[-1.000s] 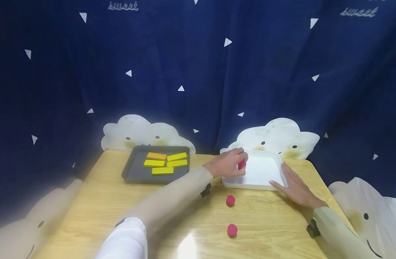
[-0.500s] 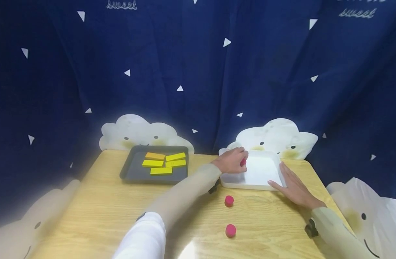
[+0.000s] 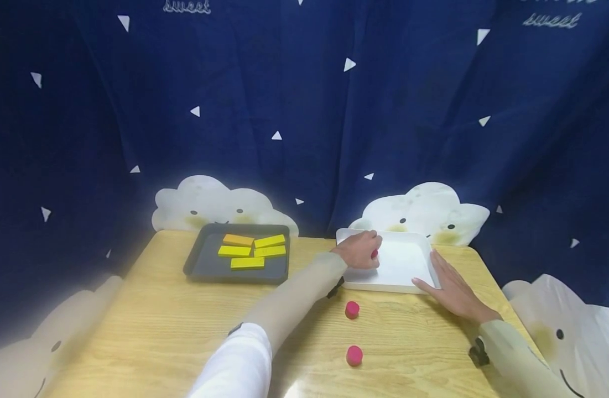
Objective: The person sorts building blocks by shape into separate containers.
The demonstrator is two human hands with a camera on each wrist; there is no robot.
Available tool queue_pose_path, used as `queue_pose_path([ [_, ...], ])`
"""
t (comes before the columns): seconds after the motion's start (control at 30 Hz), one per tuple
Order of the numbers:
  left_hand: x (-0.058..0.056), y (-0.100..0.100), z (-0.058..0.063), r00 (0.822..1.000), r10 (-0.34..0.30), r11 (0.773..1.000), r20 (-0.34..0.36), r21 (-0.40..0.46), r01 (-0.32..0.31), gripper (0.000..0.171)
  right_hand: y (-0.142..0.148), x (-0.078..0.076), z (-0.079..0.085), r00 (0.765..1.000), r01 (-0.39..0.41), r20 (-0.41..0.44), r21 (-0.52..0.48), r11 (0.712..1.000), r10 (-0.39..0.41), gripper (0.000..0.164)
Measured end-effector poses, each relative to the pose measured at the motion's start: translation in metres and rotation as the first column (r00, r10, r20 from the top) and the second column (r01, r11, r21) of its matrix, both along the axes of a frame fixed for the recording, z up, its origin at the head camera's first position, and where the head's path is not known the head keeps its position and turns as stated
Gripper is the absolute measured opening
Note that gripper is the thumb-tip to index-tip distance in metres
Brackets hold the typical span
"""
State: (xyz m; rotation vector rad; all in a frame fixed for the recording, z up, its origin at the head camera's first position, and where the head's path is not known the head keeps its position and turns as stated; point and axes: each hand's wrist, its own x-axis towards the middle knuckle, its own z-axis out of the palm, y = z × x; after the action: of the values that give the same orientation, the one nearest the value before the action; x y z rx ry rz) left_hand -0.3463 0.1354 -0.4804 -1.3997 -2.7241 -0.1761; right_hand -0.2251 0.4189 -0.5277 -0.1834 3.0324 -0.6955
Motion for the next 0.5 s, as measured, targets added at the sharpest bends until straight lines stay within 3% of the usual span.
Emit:
queue_pose_path([
  [0.5, -0.003, 0.007, -0.011, 1.0, 0.01, 0.999, 0.008, -0.042, -0.01, 0.013, 0.001, 0.001, 0.002, 1.0, -0.003, 0.004, 0.002, 1.0, 0.003, 0.112],
])
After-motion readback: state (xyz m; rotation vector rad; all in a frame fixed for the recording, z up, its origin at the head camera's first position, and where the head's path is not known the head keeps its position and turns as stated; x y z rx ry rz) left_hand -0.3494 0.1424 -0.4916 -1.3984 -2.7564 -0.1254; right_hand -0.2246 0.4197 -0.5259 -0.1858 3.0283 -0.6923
